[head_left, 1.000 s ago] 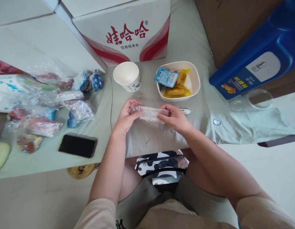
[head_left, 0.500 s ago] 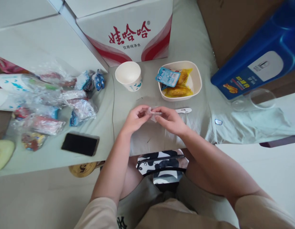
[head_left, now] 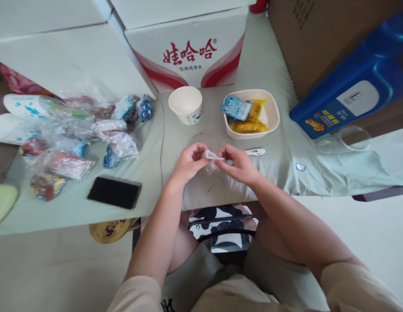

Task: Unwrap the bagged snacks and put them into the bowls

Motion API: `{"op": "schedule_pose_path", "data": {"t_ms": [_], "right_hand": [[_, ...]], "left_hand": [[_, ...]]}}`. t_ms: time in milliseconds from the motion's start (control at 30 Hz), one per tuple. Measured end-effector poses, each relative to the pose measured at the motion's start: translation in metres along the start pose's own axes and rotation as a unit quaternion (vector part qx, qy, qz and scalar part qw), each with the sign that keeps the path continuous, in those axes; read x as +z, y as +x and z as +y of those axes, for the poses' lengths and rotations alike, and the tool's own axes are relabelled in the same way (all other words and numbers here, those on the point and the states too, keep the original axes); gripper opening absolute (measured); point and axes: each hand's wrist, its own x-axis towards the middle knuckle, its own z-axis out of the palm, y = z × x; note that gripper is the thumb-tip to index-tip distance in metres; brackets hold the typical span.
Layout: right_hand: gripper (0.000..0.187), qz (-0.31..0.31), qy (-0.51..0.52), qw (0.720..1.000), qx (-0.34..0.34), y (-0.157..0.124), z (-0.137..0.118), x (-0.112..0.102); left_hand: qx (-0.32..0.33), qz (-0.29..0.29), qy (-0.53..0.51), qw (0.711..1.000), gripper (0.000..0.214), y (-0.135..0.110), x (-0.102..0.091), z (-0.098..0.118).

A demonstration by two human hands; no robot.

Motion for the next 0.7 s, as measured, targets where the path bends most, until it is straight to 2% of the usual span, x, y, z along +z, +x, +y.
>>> {"op": "schedule_pose_path", "data": {"t_ms": [100,167,233,300,367,433,500,567,600,633,700], "right_hand": [[0.014,0.072,-0.047,0.996,0.005,-0.006,-0.001,0.002],[0.014,0.120,-0.084,0.989,0.003,-0.007,-0.003,0.004],[0.016,0.137,-0.118,0.983,-0.018,0.001,-0.009,0.006],[0.016,0.136,-0.161,0.976,-0.057,0.022,-0.021,0.008],[0.016,0.138,-0.231,0.959,-0.092,0.057,-0.037,0.011],[0.012,0.133,-0.318,0.934,-0.099,0.102,-0.052,0.016],[0.008,0.100,-0.407,0.905,-0.064,0.151,-0.059,0.025],[0.023,0.055,-0.473,0.879,-0.025,0.196,-0.053,0.037],[0.035,0.026,-0.483,0.875,-0.010,0.216,-0.046,0.043],[0.047,-0.005,-0.466,0.884,-0.010,0.233,-0.038,0.049],[0.061,-0.016,-0.369,0.925,-0.084,0.259,-0.022,0.058]], "left_hand": [[0.010,0.029,-0.015,0.999,0.024,-0.002,-0.005,0.001],[-0.010,0.064,-0.008,0.998,0.011,-0.003,-0.010,0.002],[-0.039,0.087,0.001,0.995,0.003,-0.003,-0.015,0.003],[-0.056,0.088,0.004,0.994,0.006,-0.004,-0.020,0.003],[-0.057,0.077,0.006,0.995,0.007,-0.006,-0.024,0.004],[-0.047,0.067,0.013,0.997,0.007,-0.008,-0.028,0.005],[-0.038,0.057,0.021,0.997,0.006,-0.011,-0.031,0.006],[-0.034,0.051,0.030,0.998,0.007,-0.014,-0.034,0.008],[-0.034,0.049,0.037,0.998,0.007,-0.015,-0.036,0.009],[-0.034,0.050,0.045,0.997,0.007,-0.017,-0.039,0.009],[-0.033,0.051,0.053,0.997,0.007,-0.021,-0.044,0.010]]}}
